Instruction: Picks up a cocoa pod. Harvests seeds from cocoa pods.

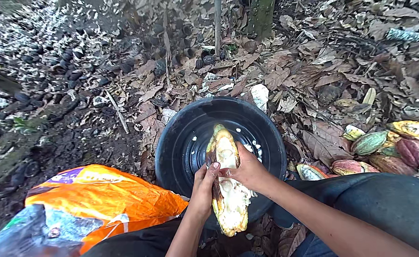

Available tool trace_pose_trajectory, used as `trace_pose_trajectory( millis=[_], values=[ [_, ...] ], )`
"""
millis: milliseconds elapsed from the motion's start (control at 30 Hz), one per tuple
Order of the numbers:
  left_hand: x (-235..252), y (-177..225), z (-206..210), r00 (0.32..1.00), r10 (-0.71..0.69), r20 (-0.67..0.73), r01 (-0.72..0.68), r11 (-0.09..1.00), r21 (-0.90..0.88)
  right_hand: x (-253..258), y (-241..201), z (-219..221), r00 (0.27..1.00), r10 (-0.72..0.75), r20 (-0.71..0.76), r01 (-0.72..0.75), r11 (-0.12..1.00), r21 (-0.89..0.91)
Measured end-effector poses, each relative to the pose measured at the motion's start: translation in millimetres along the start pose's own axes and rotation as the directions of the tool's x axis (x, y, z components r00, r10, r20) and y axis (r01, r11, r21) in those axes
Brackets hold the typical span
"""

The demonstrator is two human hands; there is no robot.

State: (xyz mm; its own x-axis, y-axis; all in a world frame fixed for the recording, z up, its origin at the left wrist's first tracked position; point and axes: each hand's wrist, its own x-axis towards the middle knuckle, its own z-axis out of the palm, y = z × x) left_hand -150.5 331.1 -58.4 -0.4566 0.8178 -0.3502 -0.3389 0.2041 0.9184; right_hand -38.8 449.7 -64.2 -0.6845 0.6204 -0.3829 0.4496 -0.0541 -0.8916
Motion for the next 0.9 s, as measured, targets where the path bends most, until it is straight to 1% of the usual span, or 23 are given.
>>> trace_pose_trajectory(
  millis=[100,167,233,300,400,467,500,600,767,900],
  values=[
    [0,2,6,0.999,-0.049,-0.020,0.049,0.998,0.028,4,-5,-8,0.999,0.030,-0.033,-0.036,0.982,-0.184],
    [-1,3,10,0.994,-0.100,-0.049,0.102,0.994,0.035,8,-1,-7,0.994,0.031,-0.108,-0.051,0.982,-0.183],
    [0,3,13,0.986,-0.145,-0.081,0.148,0.988,0.033,10,1,-5,0.988,0.048,-0.144,-0.069,0.987,-0.144],
    [2,2,10,0.983,-0.152,-0.102,0.155,0.987,0.027,8,2,-5,0.995,0.065,-0.079,-0.073,0.991,-0.109],
    [4,3,5,0.983,-0.086,-0.163,0.098,0.993,0.068,4,5,-3,0.985,0.091,0.148,-0.076,0.991,-0.107],
    [5,3,2,0.975,-0.049,-0.215,0.077,0.990,0.122,-2,1,0,0.959,0.134,0.251,-0.091,0.981,-0.173],
    [4,3,2,0.972,-0.041,-0.231,0.076,0.986,0.145,-4,-3,2,0.948,0.169,0.269,-0.106,0.966,-0.235],
    [6,-2,2,0.968,-0.023,-0.252,0.071,0.980,0.184,-5,-10,9,0.938,0.260,0.231,-0.157,0.909,-0.385],
    [8,-6,1,0.969,-0.009,-0.248,0.070,0.968,0.239,3,-3,12,0.965,0.215,0.147,-0.138,0.900,-0.414],
    [6,-5,3,0.983,0.000,-0.186,0.052,0.960,0.275,4,0,12,0.977,0.199,0.074,-0.149,0.892,-0.426]
  ],
)
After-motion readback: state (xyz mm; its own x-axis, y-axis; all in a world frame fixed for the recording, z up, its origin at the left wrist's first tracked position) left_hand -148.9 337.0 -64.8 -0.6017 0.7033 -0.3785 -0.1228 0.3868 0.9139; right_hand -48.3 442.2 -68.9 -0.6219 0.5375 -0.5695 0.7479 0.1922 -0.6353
